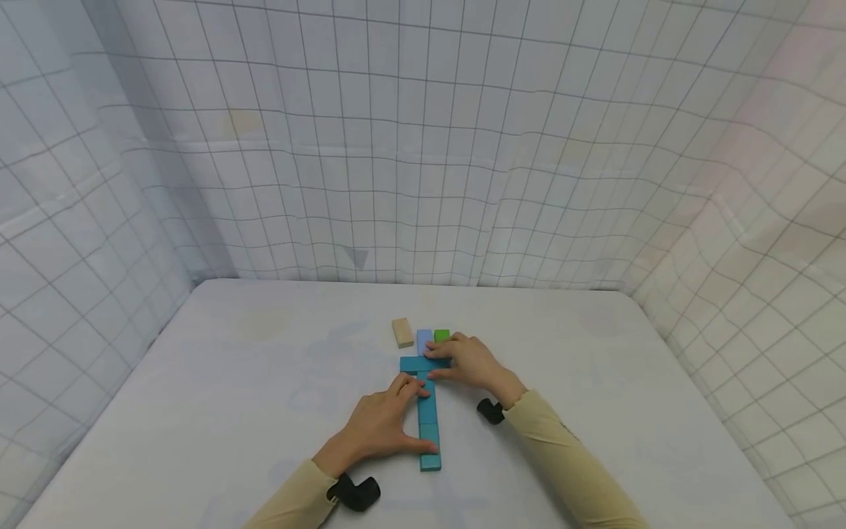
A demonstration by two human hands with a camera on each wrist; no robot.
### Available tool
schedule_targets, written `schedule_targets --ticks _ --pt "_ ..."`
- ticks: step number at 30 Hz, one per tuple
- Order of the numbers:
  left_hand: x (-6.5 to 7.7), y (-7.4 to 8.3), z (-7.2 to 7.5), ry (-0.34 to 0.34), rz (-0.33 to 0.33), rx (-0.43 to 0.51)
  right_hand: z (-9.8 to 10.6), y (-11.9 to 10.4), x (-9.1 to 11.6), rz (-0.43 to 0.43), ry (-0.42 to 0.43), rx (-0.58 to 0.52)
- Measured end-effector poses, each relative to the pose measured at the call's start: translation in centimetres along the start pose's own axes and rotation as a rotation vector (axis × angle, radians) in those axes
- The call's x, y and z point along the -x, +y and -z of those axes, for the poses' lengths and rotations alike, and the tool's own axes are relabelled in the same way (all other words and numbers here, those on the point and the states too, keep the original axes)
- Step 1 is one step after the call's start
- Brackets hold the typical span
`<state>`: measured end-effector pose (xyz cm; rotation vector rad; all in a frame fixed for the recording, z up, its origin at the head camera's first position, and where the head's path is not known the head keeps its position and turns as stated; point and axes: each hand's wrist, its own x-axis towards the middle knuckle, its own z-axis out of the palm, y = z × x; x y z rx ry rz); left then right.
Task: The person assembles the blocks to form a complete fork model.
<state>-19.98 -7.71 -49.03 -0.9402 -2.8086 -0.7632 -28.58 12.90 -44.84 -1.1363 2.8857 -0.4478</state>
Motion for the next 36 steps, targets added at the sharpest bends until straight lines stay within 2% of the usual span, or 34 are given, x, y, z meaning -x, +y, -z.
schedule_targets --ticks 10,14,18,23,27,31,36 --pt "0.0 0.0 0.4 -0.028 0.017 -0.018 -0.4 0.1 -0.2 -0.023 -0.007 -0.013" --pt "-0.1 -0.1 0.6 -0.033 0.036 0.006 -0.3 0.1 -0.2 -0.015 0.001 -0.018" --pt "-0.2 -0.2 0.7 -0.028 0.028 0.025 -0.3 0.1 -0.2 -0.01 0.001 -0.016" --pt "-0.6 -0.7 0.9 0.015 -0.005 0.042 -0.3 0.1 -0.1 -0.007 -0.001 -0.013" --pt "-1.4 -1.7 1.6 0.117 -0.033 0.076 -0.2 0.1 -0.2 -0.004 0.005 -0.019" --pt "-2.9 -3.1 2.8 0.215 0.012 0.105 -0.1 0.1 -0.2 0.003 0.011 -0.026" --pt "-5.1 -5.4 4.3 0.224 0.151 0.124 -0.1 0.0 -0.2 -0.012 0.006 -0.028"
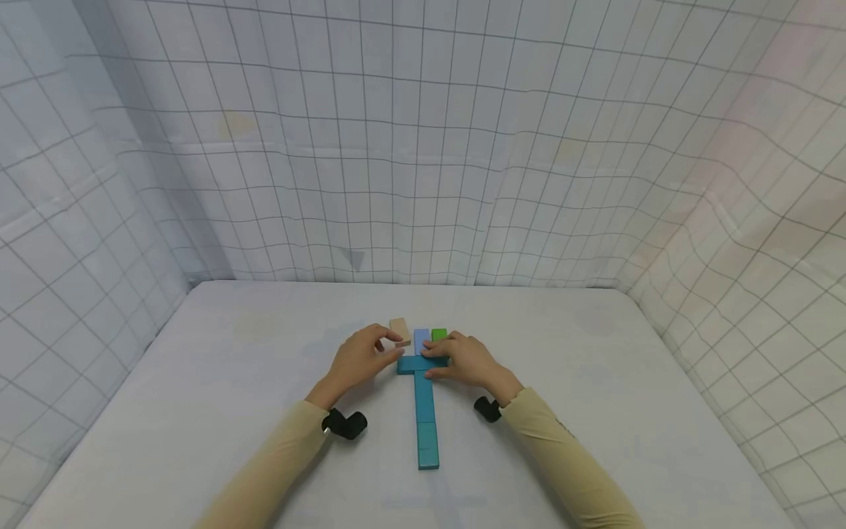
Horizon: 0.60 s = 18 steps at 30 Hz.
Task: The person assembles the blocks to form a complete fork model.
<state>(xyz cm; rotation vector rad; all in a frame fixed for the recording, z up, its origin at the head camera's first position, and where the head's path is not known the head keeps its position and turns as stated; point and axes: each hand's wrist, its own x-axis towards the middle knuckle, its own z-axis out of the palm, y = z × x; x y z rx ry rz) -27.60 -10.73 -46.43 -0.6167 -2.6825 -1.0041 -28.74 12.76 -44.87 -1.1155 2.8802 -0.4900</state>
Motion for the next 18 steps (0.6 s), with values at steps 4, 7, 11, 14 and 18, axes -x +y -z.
schedule_targets --ticks 4,7,11,14,18 --pt "-1.6 -1.7 0.1 -0.048 0.083 -0.017 -0.1 0.0 0.0 -0.017 -0.009 -0.009" --pt "-2.2 -2.9 -0.2 -0.09 0.092 -0.044 -0.3 0.1 0.1 -0.025 -0.019 -0.017" --pt "-2.6 -3.8 -0.5 -0.122 0.082 -0.066 -0.5 0.2 0.0 -0.024 -0.028 -0.015" --pt "-2.9 -3.8 -0.6 -0.124 0.091 -0.072 -0.4 0.3 0.0 -0.017 -0.022 -0.016" --pt "-3.3 -3.6 -0.6 -0.106 0.103 -0.085 -0.2 0.4 -0.1 -0.014 -0.013 -0.016"
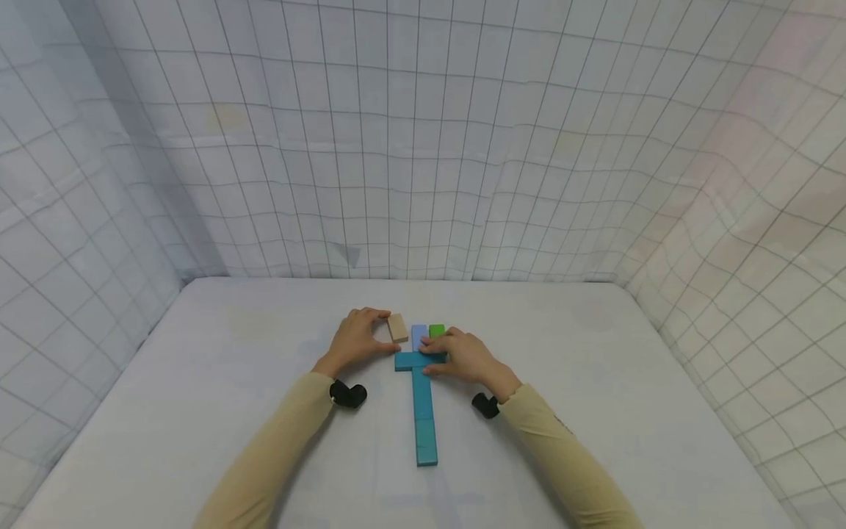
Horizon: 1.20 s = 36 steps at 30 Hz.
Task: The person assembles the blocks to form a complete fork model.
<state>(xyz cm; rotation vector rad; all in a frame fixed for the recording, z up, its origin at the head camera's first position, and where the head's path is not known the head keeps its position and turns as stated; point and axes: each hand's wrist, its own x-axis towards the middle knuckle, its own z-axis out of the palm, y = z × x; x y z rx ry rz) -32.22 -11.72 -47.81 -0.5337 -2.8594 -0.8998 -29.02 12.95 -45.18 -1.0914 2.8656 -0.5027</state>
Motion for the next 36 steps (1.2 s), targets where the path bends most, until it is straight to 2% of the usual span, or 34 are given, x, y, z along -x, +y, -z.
schedule_targets --ticks 6,13,19,30,36 --pt "-0.3 -0.1 0.1 0.005 0.014 0.0 0.1 -0.1 0.0 -0.001 -0.003 -0.001" --pt "-0.5 -0.7 0.1 -0.004 0.032 0.059 0.1 -0.1 -0.2 -0.004 -0.008 -0.011" --pt "-0.3 -0.9 0.2 -0.009 0.02 0.075 0.1 0.0 -0.2 -0.019 -0.016 -0.014" --pt "0.4 -1.0 0.9 -0.069 -0.005 0.091 0.1 0.1 -0.1 -0.03 -0.019 -0.009" --pt "0.7 -1.4 1.5 -0.102 -0.066 0.063 0.1 0.0 -0.1 -0.019 -0.019 -0.015"
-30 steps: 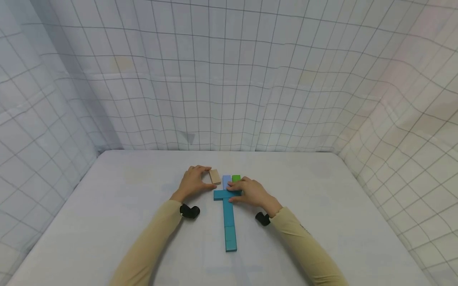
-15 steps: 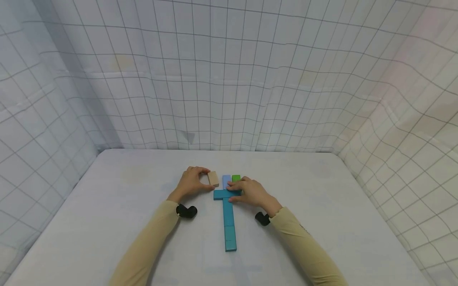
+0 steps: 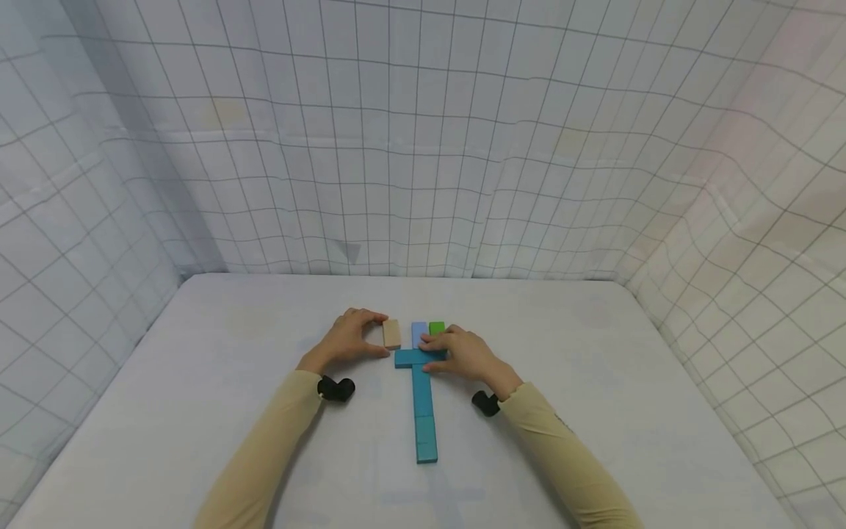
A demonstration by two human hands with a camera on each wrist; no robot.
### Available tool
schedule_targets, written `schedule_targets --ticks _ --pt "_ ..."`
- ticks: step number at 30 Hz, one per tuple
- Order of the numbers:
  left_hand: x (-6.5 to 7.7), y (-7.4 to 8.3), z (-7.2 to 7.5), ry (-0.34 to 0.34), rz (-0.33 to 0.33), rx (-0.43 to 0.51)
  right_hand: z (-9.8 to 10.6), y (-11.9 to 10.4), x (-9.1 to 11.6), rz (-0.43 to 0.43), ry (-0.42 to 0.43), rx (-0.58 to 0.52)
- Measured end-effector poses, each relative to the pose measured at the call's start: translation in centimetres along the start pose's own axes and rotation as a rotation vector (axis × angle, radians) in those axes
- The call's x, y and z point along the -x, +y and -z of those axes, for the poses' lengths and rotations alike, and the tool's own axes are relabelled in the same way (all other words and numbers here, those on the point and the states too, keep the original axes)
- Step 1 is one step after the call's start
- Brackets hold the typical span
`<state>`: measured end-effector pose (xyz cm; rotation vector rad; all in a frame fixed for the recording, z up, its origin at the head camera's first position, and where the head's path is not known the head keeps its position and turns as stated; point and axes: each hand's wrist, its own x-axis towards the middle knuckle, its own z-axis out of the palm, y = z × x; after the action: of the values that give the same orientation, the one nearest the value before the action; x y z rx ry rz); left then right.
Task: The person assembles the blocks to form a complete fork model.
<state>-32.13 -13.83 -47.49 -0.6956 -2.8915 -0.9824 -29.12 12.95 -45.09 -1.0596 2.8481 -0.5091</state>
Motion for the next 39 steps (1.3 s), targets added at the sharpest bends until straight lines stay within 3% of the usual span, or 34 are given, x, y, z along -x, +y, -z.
schedule_targets --ticks 12,22,39 --pt "-0.26 -0.63 -0.43 0.019 -0.039 -0.033 0.1 0.0 0.07 -0.004 0.007 -0.012" --pt "-0.3 -0.17 -0.59 0.002 -0.074 -0.016 0.11 0.04 0.08 0.007 0.009 -0.012" --pt "-0.25 0.11 -0.9 0.007 -0.073 -0.03 0.08 0.01 0.08 -0.016 -0.008 -0.015"
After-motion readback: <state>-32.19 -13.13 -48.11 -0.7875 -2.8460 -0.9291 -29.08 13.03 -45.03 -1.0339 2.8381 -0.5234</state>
